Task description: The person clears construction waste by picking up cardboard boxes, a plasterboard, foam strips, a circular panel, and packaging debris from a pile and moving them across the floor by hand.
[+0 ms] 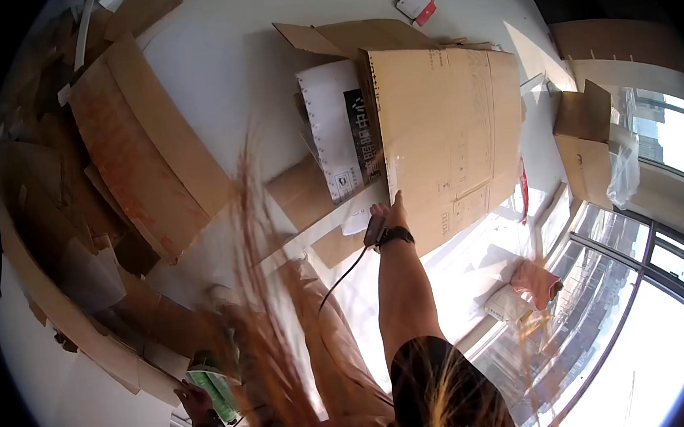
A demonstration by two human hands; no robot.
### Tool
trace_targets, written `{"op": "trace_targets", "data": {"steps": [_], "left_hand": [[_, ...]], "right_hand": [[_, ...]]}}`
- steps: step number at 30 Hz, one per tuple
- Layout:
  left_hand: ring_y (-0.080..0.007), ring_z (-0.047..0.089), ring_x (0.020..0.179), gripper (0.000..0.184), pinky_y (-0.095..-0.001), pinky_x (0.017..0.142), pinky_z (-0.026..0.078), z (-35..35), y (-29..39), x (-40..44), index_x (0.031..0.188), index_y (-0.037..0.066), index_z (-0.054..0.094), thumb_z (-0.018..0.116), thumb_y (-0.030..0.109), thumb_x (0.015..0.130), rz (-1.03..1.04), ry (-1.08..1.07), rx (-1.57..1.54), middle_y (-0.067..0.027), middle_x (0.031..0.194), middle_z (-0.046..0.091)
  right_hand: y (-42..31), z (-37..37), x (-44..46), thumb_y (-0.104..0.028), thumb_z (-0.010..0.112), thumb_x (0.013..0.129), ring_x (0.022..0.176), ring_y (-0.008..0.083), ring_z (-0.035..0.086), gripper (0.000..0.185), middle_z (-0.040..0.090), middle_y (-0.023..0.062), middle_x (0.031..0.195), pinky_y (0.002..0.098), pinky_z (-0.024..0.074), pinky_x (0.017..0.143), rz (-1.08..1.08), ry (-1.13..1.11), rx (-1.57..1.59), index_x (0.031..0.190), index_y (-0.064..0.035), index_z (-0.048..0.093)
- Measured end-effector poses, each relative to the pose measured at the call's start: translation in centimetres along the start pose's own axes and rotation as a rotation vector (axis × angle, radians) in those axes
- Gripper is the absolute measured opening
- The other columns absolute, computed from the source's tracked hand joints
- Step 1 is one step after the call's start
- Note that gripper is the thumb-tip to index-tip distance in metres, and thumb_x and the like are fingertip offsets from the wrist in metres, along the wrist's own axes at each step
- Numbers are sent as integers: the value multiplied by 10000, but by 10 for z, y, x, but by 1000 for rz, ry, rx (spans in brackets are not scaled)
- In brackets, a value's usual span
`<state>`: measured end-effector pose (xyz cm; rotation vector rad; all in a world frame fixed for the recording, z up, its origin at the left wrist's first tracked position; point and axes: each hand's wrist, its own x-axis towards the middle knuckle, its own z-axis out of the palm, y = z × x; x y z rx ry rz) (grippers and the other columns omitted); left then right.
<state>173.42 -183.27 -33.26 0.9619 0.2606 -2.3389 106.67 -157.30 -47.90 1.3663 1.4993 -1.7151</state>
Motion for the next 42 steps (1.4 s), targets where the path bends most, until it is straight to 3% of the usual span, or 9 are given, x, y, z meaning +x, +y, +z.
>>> {"op": "trace_targets", "data": {"steps": [1, 6, 10, 21, 22, 32, 34, 38, 42], "left_hand": [[-95, 542, 755, 440, -203, 716, 460, -28, 5, 7, 1012, 62, 530, 447, 460, 845, 288, 593, 195, -32, 887, 598], [-107, 572, 706, 408, -222, 645, 478, 18, -18, 45, 931, 84, 585, 511, 465, 807, 64, 722, 312, -6, 781, 616], [-103, 579, 695, 422, -225, 648, 477, 18, -19, 60, 942, 79, 578, 538, 470, 786, 131, 911, 338, 3, 793, 613], [-105, 538, 565, 529, -206, 501, 445, -11, 8, 48, 819, 68, 565, 455, 583, 774, -12, 813, 413, 4, 658, 553], [-100, 456, 466, 540, -207, 434, 395, 18, -22, 69, 692, 94, 524, 405, 613, 779, 217, 1191, 411, 24, 548, 469], [-97, 478, 443, 477, -209, 429, 414, -34, -15, 71, 748, 112, 595, 487, 576, 771, 43, 828, 508, 10, 540, 519], [-116, 465, 433, 506, -209, 418, 391, 1, -42, 104, 728, 93, 567, 516, 596, 734, 85, 1091, 306, -8, 539, 513], [-155, 528, 586, 408, -288, 523, 456, 10, -41, 121, 853, 115, 565, 513, 513, 779, -43, 838, 243, -31, 736, 580], [-211, 518, 874, 616, -352, 764, 435, 6, -23, 108, 1111, 91, 452, 524, 574, 736, 14, 1034, 69, -93, 1028, 524]], "right_hand": [[20, 9, -23, -566, 490, 767, 932, 322, 541, 847, 410, 197, 1185, 369, 491, 777, -14, 41, 85, 1313, -60, 86], [47, 10, 4, -567, 461, 782, 1076, 290, 458, 774, 404, 191, 1198, 368, 433, 877, 16, -56, 847, 1302, -77, 165], [28, 13, 53, -420, 515, 814, 1075, 268, 456, 529, 438, 120, 1200, 396, 421, 889, -355, 12, 1012, 1203, -78, 410], [14, 10, -12, -248, 558, 823, 999, 247, 531, 331, 549, 137, 1083, 346, 454, 884, -193, -316, 1269, 1080, -44, 518], [30, 10, -21, -238, 561, 822, 992, 247, 534, 334, 552, 137, 1074, 349, 458, 878, -217, -347, 1214, 1088, -42, 509], [27, 29, 82, -345, 528, 835, 951, 221, 543, 411, 540, 99, 1078, 310, 452, 859, -400, -218, 768, 1107, -41, 480], [3, 37, 84, -418, 493, 836, 924, 225, 572, 462, 557, 107, 1059, 314, 488, 818, -360, -142, 611, 1094, -35, 494], [-10, 20, 118, -575, 394, 806, 979, 252, 548, 661, 563, 99, 1071, 347, 482, 839, -298, -387, 209, 1174, -28, 439], [74, 64, 4, -405, 535, 822, 855, 149, 543, 372, 581, 29, 932, 291, 439, 765, 12, -527, -283, 1028, -96, 517]]}}
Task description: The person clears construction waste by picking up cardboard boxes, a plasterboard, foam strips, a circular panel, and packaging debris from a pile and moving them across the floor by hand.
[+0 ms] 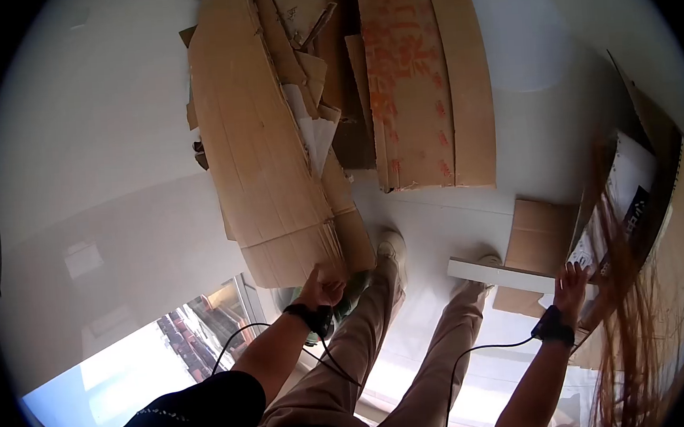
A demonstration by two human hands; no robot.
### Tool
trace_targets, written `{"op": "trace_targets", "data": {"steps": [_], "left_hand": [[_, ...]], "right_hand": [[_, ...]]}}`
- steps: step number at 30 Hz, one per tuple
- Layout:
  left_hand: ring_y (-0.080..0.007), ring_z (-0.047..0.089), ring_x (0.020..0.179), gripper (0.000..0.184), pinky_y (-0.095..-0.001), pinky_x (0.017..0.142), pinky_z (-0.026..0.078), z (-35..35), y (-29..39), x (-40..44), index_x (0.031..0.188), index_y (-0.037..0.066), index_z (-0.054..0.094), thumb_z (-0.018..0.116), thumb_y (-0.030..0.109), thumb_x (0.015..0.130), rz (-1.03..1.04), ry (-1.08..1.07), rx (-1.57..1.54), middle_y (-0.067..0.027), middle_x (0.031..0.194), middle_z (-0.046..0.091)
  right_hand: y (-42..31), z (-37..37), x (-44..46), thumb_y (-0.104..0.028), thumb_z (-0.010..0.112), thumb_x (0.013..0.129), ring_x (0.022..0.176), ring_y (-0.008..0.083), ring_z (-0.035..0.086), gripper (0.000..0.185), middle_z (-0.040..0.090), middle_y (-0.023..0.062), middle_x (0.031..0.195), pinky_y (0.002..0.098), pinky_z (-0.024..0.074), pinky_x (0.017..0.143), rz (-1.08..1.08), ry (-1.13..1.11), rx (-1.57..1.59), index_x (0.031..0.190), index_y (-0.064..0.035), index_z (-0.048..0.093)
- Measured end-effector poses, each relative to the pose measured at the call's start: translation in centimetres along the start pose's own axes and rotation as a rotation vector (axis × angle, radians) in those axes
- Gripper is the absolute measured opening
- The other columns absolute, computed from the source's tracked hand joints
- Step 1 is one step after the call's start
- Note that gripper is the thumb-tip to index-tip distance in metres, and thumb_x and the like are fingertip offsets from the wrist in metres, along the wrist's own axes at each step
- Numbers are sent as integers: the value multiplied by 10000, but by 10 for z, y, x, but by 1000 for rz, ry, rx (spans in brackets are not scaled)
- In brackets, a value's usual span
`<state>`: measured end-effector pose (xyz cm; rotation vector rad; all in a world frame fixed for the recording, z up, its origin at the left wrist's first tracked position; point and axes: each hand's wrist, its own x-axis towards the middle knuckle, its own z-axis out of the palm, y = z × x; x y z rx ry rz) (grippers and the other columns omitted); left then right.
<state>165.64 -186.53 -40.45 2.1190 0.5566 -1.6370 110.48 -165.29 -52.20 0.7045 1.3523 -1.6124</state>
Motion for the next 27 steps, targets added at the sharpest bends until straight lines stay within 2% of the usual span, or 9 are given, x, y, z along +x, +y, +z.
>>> {"op": "trace_targets", "data": {"steps": [1, 2, 6, 11, 14, 15, 18, 21, 27], "left_hand": [[-229, 505, 956, 683, -370, 830, 418, -4, 3, -1, 1171, 85, 414, 528, 588, 723, -25, 64, -92, -107, 1104, 497], [-269, 378, 1139, 887, -407, 956, 297, -3, 2, -7, 1273, 61, 283, 547, 646, 661, 97, -3, -308, -119, 1251, 366], [-270, 327, 1182, 960, -436, 969, 259, -44, 39, -1, 1298, 106, 268, 549, 701, 600, 139, -35, -495, -90, 1271, 345], [-238, 301, 1193, 930, -460, 946, 274, -101, 66, 37, 1287, 169, 308, 541, 723, 576, 91, -42, -535, -57, 1282, 346], [-252, 381, 1131, 852, -440, 934, 310, -106, 73, 50, 1239, 126, 384, 531, 695, 622, 87, -242, -698, -70, 1243, 411], [-260, 407, 1110, 816, -428, 936, 321, -106, 74, 35, 1224, 108, 403, 530, 674, 651, 125, -370, -707, -73, 1223, 438], [-259, 430, 1098, 664, -386, 954, 334, -126, 81, 10, 1211, 73, 406, 510, 553, 764, 146, -343, -747, -80, 1195, 464], [-249, 422, 1112, 600, -367, 966, 324, -148, 102, -21, 1217, 68, 398, 491, 497, 807, 244, -372, -683, -81, 1209, 453], [-296, 410, 1107, 625, -437, 949, 327, -163, 96, -80, 1232, 57, 373, 508, 485, 796, 251, -503, -707, -111, 1217, 434]], "right_hand": [[30, 28, -13, -375, 536, 831, 784, 148, 536, 346, 571, 28, 872, 284, 434, 746, 38, -89, -120, 1023, -89, 508], [53, 88, -47, -359, 533, 836, 766, 149, 535, 339, 566, 33, 852, 273, 431, 743, 123, -120, -180, 1021, -77, 500], [170, 233, -106, -279, 546, 823, 893, 186, 543, 341, 563, 82, 952, 314, 426, 806, 234, -384, -566, 1056, -35, 501], [278, 387, -144, -394, 680, 673, 1150, 335, 396, 804, 408, 243, 1222, 348, 312, 959, -450, -728, -1303, 1226, 69, 324], [312, 447, -157, -438, 700, 622, 1150, 317, 395, 905, 385, 259, 1232, 336, 327, 942, -261, -667, -1327, 1232, 92, 293], [318, 461, -159, -445, 704, 613, 1119, 314, 422, 898, 406, 256, 1209, 334, 346, 922, -289, -660, -1352, 1211, 101, 316], [326, 477, -195, -412, 689, 658, 1078, 257, 452, 796, 446, 198, 1187, 313, 356, 897, -204, -620, -1430, 1187, 89, 369], [314, 497, -259, -304, 674, 701, 937, 220, 520, 592, 540, 158, 1045, 297, 408, 808, -187, -790, -1159, 1101, 71, 451], [281, 522, -382, -206, 631, 737, 777, 208, 552, 337, 595, 110, 850, 307, 434, 719, -768, -853, -1343, 926, 45, 511]]}}
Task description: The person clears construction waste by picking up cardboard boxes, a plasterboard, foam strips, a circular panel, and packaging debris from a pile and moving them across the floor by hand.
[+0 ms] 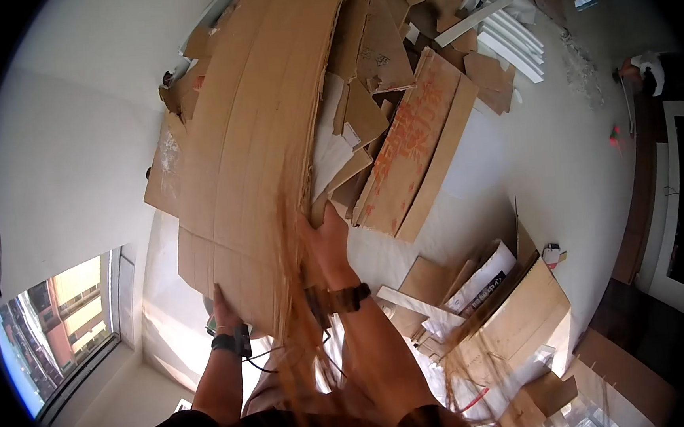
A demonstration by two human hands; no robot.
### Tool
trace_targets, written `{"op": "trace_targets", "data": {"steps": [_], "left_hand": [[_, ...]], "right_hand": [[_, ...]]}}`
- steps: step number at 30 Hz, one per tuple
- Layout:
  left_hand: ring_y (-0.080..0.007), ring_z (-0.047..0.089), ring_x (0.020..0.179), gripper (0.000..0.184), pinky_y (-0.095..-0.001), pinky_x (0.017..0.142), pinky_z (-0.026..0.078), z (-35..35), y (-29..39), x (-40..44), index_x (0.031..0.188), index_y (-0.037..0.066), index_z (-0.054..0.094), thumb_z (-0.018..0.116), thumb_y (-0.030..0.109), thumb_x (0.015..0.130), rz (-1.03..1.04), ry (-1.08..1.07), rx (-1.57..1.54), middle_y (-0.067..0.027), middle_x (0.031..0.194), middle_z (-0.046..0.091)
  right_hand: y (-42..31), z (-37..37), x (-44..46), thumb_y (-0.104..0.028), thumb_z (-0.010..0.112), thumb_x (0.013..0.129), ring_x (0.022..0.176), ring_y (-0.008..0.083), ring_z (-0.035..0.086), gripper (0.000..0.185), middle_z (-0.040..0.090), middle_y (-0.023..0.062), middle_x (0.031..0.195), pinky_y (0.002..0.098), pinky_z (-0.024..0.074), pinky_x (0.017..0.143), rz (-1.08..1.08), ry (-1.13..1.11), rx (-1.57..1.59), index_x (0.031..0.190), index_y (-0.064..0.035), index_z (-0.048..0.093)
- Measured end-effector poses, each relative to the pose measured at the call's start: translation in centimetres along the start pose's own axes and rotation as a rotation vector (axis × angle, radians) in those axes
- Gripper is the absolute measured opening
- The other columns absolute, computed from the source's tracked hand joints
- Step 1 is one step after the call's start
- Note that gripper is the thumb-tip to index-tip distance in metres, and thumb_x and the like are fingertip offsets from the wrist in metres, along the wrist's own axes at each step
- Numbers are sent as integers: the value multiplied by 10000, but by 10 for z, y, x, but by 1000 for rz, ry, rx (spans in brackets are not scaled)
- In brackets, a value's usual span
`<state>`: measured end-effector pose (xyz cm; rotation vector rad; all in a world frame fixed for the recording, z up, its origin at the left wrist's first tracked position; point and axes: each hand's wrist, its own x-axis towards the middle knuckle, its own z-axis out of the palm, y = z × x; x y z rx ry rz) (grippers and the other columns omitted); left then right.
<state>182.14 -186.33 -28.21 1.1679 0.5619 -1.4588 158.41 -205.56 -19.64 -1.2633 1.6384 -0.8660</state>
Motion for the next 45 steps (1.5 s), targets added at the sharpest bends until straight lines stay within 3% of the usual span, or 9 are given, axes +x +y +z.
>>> {"op": "trace_targets", "data": {"steps": [3, 9, 17, 27, 30, 34, 37, 39, 45], "left_hand": [[-295, 415, 1101, 631, -446, 942, 333, 16, -24, -25, 1238, 59, 370, 513, 482, 792, -6, 93, 38, -111, 1218, 432], [-278, 436, 1078, 566, -416, 928, 348, 53, -74, -33, 1214, 52, 400, 497, 444, 816, -65, -259, 115, -105, 1183, 463], [-225, 492, 1010, 464, -351, 854, 413, 213, -201, -102, 1168, 16, 429, 480, 353, 853, -113, -703, 443, -90, 1122, 502], [-206, 518, 970, 430, -325, 799, 437, 225, -530, -200, 1142, 2, 450, 534, 294, 838, -321, -1017, 991, -94, 1086, 523], [-203, 519, 968, 447, -332, 792, 438, 200, -631, -207, 1128, 4, 465, 558, 312, 819, -315, -1091, 1175, -90, 1078, 527], [-210, 516, 956, 494, -334, 798, 435, 165, -714, -159, 1142, 9, 452, 606, 310, 782, -399, -1085, 1352, -89, 1085, 516], [-221, 512, 962, 528, -336, 802, 436, 120, -753, -101, 1159, 13, 436, 627, 310, 767, -436, -901, 1455, -88, 1098, 506], [-227, 506, 988, 517, -350, 810, 443, 96, -765, -71, 1182, 16, 410, 598, 302, 795, -414, -675, 1547, -84, 1116, 498], [-233, 503, 1016, 449, -373, 813, 450, 63, -756, -34, 1203, 38, 375, 525, 269, 848, -498, -646, 1494, -100, 1127, 497]], "right_hand": [[-46, -36, -28, -165, 626, 739, 763, 174, 547, 305, 595, 103, 846, 296, 437, 704, -7, 18, -59, 931, 41, 509], [-37, -149, -91, -120, 615, 741, 656, 156, 555, 270, 595, 84, 754, 282, 447, 614, 6, 335, 163, 942, 33, 519], [15, -328, -215, -113, 596, 787, 781, 111, 518, 282, 570, 43, 885, 244, 424, 702, 125, 994, 412, 1008, 24, 488], [222, -468, -452, -241, 552, 829, 814, 139, 512, 343, 555, 80, 927, 262, 417, 730, 250, 1741, 502, 1004, 47, 488], [334, -483, -501, -252, 558, 814, 774, 178, 547, 361, 584, 128, 856, 300, 443, 697, 528, 1862, 466, 974, 68, 512], [448, -475, -523, -441, 535, 788, 955, 367, 535, 621, 536, 286, 1018, 383, 407, 829, 1112, 1544, 339, 1035, 125, 471], [553, -463, -537, -513, 518, 761, 989, 417, 504, 720, 508, 325, 1037, 401, 405, 845, 1265, 1250, 462, 1074, 131, 453], [585, -462, -539, -508, 521, 760, 952, 412, 526, 712, 525, 320, 1006, 405, 423, 815, 1301, 1161, 476, 1073, 128, 455], [608, -457, -535, -485, 540, 750, 939, 407, 527, 646, 538, 300, 986, 409, 409, 830, 1222, 1297, 353, 1022, 98, 481]]}}
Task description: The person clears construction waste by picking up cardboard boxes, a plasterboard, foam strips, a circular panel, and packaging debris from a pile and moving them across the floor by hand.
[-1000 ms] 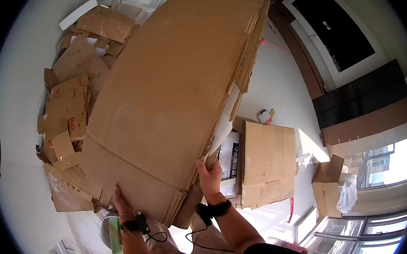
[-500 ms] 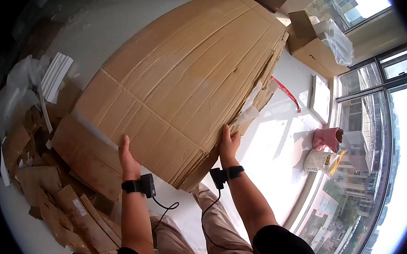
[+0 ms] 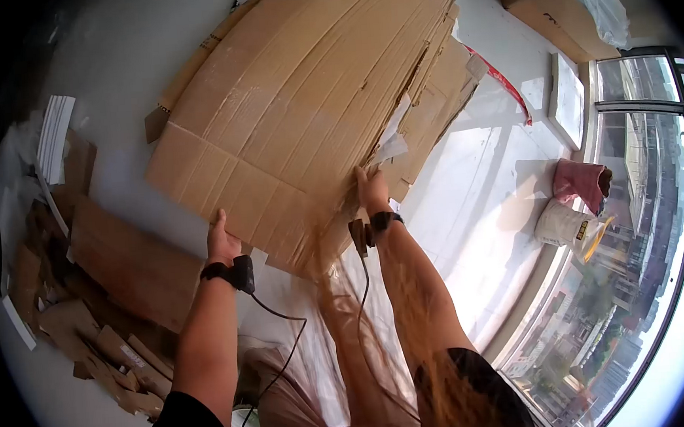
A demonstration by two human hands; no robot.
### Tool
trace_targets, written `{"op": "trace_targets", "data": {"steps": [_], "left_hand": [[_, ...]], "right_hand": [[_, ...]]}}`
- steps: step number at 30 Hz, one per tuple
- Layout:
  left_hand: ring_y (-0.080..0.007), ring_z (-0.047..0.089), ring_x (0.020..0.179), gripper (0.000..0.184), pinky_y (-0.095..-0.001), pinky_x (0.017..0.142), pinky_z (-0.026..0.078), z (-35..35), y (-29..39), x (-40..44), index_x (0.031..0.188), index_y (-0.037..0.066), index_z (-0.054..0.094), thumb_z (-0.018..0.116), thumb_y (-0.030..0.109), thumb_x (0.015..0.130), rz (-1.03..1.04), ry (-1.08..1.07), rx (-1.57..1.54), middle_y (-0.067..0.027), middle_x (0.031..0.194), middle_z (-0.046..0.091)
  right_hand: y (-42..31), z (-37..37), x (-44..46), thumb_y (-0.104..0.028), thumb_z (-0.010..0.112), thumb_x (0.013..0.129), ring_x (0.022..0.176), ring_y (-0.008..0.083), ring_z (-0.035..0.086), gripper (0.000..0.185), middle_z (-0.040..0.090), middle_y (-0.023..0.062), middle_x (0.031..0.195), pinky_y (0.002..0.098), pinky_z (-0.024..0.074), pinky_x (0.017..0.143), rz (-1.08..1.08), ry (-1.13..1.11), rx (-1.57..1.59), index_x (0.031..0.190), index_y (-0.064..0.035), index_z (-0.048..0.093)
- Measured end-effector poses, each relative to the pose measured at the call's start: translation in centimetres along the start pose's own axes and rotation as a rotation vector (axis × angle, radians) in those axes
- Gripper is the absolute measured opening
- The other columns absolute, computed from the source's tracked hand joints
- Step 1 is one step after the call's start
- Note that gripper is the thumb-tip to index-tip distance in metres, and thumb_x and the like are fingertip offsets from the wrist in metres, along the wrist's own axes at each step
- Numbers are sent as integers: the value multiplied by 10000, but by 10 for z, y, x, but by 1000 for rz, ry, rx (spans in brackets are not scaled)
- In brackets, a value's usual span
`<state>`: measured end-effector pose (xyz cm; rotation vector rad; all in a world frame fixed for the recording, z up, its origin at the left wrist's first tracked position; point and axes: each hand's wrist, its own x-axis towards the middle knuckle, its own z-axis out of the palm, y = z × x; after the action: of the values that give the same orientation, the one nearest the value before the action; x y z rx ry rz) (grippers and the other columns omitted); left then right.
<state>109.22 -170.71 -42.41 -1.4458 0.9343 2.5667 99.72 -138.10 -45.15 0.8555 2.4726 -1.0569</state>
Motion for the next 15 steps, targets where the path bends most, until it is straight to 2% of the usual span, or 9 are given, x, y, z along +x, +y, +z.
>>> {"op": "trace_targets", "data": {"steps": [3, 5, 6, 7, 9, 10, 11, 13, 15], "left_hand": [[-252, 504, 1018, 450, -402, 806, 449, -12, -2, 1, 1207, 76, 376, 535, 285, 842, -79, 64, 47, -106, 1124, 498], [-264, 514, 996, 488, -440, 793, 442, -19, 5, 1, 1192, 92, 393, 577, 329, 807, -124, 110, 126, -96, 1109, 503], [-216, 525, 997, 471, -362, 831, 427, -9, 16, -10, 1161, 83, 427, 578, 351, 805, -72, 104, 219, -74, 1079, 536], [-231, 451, 1094, 630, -373, 877, 382, -18, 23, -19, 1232, 73, 349, 601, 414, 765, -109, 84, 342, -94, 1174, 470], [-272, 227, 1249, 942, -418, 933, 315, -36, 43, -53, 1345, 55, 92, 617, 501, 702, -68, 125, 520, -134, 1377, 192], [-275, 227, 1251, 962, -423, 939, 309, -64, 42, -59, 1349, 52, 78, 616, 511, 696, -35, 193, 542, -147, 1380, 185], [-278, 227, 1254, 983, -428, 944, 302, -98, 38, -67, 1353, 50, 64, 616, 520, 690, -13, 241, 563, -160, 1383, 178], [-290, 230, 1254, 970, -440, 952, 292, -162, 43, -106, 1354, 43, 53, 615, 493, 705, -38, 343, 470, -184, 1378, 176], [-298, 251, 1242, 932, -422, 959, 291, -246, 40, -146, 1345, 13, 80, 632, 429, 719, -56, 557, 463, -194, 1365, 204]], "right_hand": [[8, 9, 0, -467, 519, 793, 906, 354, 555, 631, 529, 272, 1020, 376, 466, 724, 33, -62, -23, 1081, 90, 448], [-32, -7, -35, -492, 548, 751, 972, 341, 535, 680, 544, 267, 1015, 388, 451, 755, 110, -152, -69, 1070, 102, 464], [8, 13, 3, -498, 542, 758, 862, 280, 570, 645, 574, 198, 927, 366, 478, 678, 218, -241, 25, 1033, 83, 492], [-21, 0, -25, -493, 534, 770, 681, 243, 559, 534, 564, 119, 776, 357, 485, 607, 317, -308, 230, 886, 28, 537], [6, 13, 6, -537, 460, 799, 512, 180, 542, 565, 551, 90, 671, 257, 418, 409, 328, -383, 104, 937, 3, 551], [22, 13, 27, -536, 469, 794, 595, 186, 571, 607, 564, 109, 733, 288, 431, 430, 384, -438, 147, 949, 47, 533], [-2, 7, -2, -521, 488, 789, 691, 223, 588, 643, 575, 149, 803, 335, 470, 505, 305, -205, 84, 973, 94, 509], [36, 3, 27, -423, 536, 789, 887, 341, 561, 687, 481, 275, 1096, 399, 478, 740, 4, -80, -56, 1167, 123, 361], [31, -2, -6, -370, 537, 802, 1014, 356, 499, 681, 393, 296, 1202, 389, 431, 852, -222, 70, -392, 1216, 115, 297]]}}
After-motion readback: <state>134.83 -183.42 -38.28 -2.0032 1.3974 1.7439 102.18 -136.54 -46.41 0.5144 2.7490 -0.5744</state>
